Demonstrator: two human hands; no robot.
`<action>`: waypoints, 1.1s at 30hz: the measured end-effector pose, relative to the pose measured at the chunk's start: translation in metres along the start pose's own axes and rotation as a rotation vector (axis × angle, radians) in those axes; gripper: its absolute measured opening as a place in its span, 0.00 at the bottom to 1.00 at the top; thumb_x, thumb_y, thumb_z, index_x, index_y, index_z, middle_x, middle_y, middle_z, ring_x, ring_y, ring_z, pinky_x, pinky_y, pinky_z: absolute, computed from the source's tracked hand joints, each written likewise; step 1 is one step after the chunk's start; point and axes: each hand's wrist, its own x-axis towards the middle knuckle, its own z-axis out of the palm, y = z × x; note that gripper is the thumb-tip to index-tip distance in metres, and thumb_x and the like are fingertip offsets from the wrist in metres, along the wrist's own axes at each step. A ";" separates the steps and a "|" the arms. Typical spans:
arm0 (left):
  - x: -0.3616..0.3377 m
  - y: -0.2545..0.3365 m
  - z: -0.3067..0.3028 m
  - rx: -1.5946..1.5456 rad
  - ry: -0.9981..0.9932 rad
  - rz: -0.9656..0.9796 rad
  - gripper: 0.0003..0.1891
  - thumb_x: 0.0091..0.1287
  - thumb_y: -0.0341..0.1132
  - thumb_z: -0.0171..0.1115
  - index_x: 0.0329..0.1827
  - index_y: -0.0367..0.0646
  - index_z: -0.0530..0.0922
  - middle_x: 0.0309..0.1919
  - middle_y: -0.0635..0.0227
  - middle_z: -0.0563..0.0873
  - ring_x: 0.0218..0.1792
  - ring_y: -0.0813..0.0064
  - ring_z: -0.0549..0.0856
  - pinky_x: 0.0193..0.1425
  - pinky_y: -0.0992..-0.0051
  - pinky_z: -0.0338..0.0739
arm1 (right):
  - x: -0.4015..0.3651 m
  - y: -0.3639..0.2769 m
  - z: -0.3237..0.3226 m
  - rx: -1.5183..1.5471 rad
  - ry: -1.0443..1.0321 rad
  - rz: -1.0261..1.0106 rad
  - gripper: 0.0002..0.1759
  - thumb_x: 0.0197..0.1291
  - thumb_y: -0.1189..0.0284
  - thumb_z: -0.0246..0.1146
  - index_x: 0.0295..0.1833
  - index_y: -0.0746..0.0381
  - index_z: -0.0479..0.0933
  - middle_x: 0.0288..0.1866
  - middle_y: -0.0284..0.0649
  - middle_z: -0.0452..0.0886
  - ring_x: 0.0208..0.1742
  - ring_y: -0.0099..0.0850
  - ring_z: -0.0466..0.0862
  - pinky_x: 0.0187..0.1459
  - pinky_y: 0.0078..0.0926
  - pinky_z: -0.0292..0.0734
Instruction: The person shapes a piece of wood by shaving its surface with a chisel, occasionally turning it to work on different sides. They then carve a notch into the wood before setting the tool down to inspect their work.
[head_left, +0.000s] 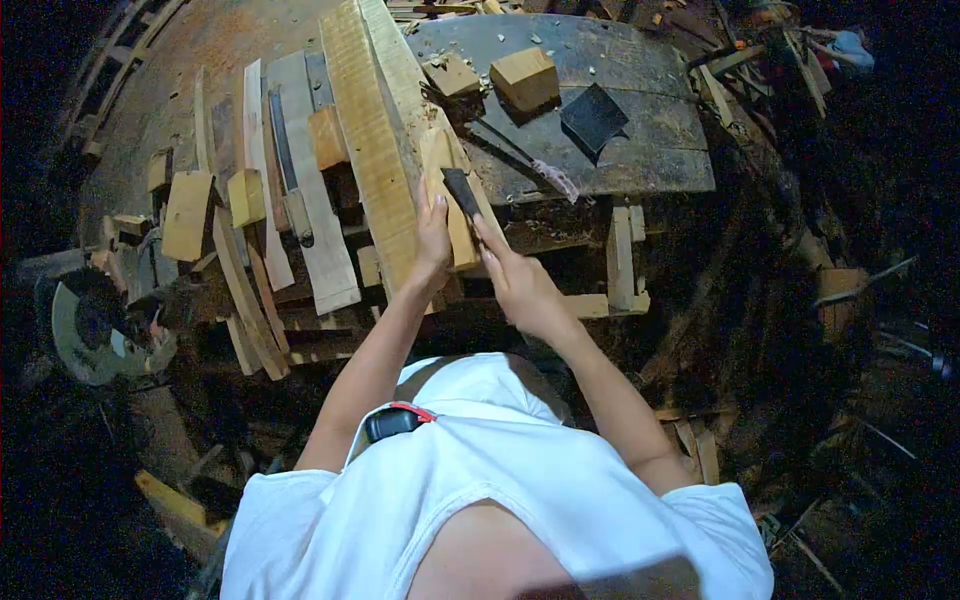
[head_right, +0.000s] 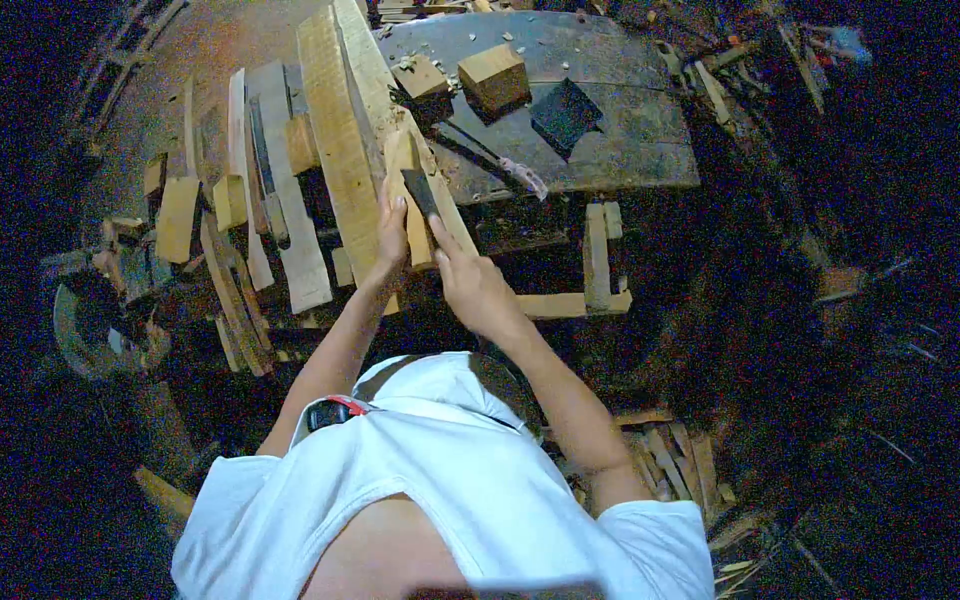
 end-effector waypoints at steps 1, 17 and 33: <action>0.000 0.001 0.001 -0.002 -0.031 -0.051 0.28 0.76 0.38 0.40 0.75 0.37 0.49 0.71 0.54 0.58 0.71 0.64 0.58 0.74 0.71 0.51 | 0.019 0.004 0.004 0.036 0.074 -0.058 0.26 0.71 0.65 0.43 0.74 0.53 0.56 0.41 0.65 0.78 0.44 0.61 0.78 0.46 0.54 0.71; 0.003 -0.010 -0.004 0.053 -0.021 0.017 0.27 0.77 0.42 0.39 0.76 0.48 0.49 0.66 0.57 0.67 0.62 0.67 0.72 0.65 0.69 0.68 | 0.092 0.006 0.002 0.025 0.122 -0.059 0.26 0.70 0.63 0.45 0.73 0.52 0.58 0.44 0.66 0.77 0.46 0.62 0.76 0.47 0.54 0.71; 0.017 -0.011 -0.018 0.095 0.147 -0.017 0.26 0.77 0.45 0.39 0.71 0.38 0.60 0.56 0.61 0.77 0.55 0.71 0.78 0.60 0.70 0.73 | -0.003 -0.004 0.001 0.131 0.031 -0.147 0.28 0.70 0.66 0.46 0.74 0.52 0.54 0.36 0.62 0.80 0.39 0.60 0.79 0.42 0.57 0.71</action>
